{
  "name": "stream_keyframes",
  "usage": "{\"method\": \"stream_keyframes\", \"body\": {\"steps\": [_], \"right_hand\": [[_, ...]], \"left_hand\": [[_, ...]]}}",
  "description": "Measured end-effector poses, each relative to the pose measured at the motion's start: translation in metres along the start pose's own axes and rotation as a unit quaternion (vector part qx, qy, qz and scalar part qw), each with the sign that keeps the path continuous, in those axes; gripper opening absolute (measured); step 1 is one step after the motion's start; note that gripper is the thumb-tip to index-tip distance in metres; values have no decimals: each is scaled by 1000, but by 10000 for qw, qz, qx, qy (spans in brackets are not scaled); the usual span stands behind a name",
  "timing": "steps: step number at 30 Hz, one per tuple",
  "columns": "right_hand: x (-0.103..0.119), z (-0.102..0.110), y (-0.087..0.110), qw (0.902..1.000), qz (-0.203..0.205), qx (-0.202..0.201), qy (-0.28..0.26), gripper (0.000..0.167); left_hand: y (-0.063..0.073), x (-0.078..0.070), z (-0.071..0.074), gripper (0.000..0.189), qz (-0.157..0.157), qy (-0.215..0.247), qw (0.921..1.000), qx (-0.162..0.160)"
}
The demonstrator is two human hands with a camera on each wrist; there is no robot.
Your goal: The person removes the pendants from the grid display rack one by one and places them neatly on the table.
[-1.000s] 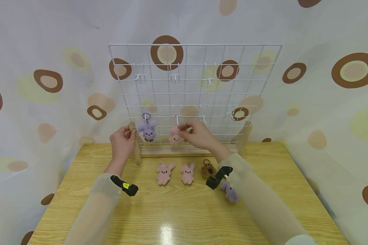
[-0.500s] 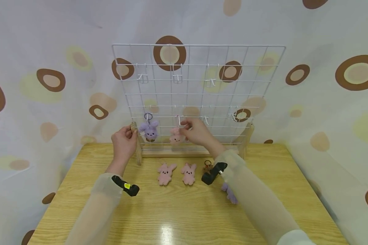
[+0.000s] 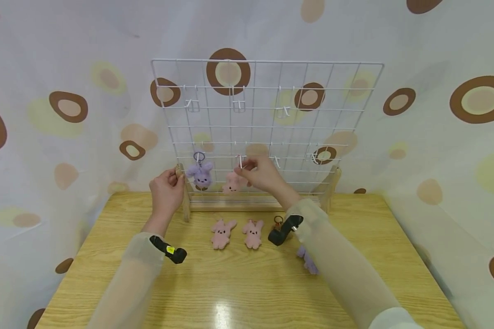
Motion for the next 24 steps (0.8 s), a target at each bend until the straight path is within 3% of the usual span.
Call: {"method": "stream_keyframes", "body": {"steps": [5,9,15,24], "right_hand": [[3,-2,0,9996,-256,134,28,35],[2,-5,-1,9995,-242,142,-108,28],[1,-4,1,9993,-231,-222,-195,23],[0,-1,3,9991,103,-381,-161,23]], "left_hand": [[0,0,0,25,-47,13,10000,-11],[0,0,0,25,-87,10,10000,15],[0,0,-1,25,-70,-5,10000,30],[-1,2,-1,26,-33,-6,10000,-13]]}}
Point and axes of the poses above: each hand's wrist, its own y-axis away from the middle knuckle, its own z-axis out of the back of the hand, x = y × z, the point moved 2 cm from there along -y, towards the middle knuckle, and after that the axes turned 12 degrees about y, right-handed, at the moved point
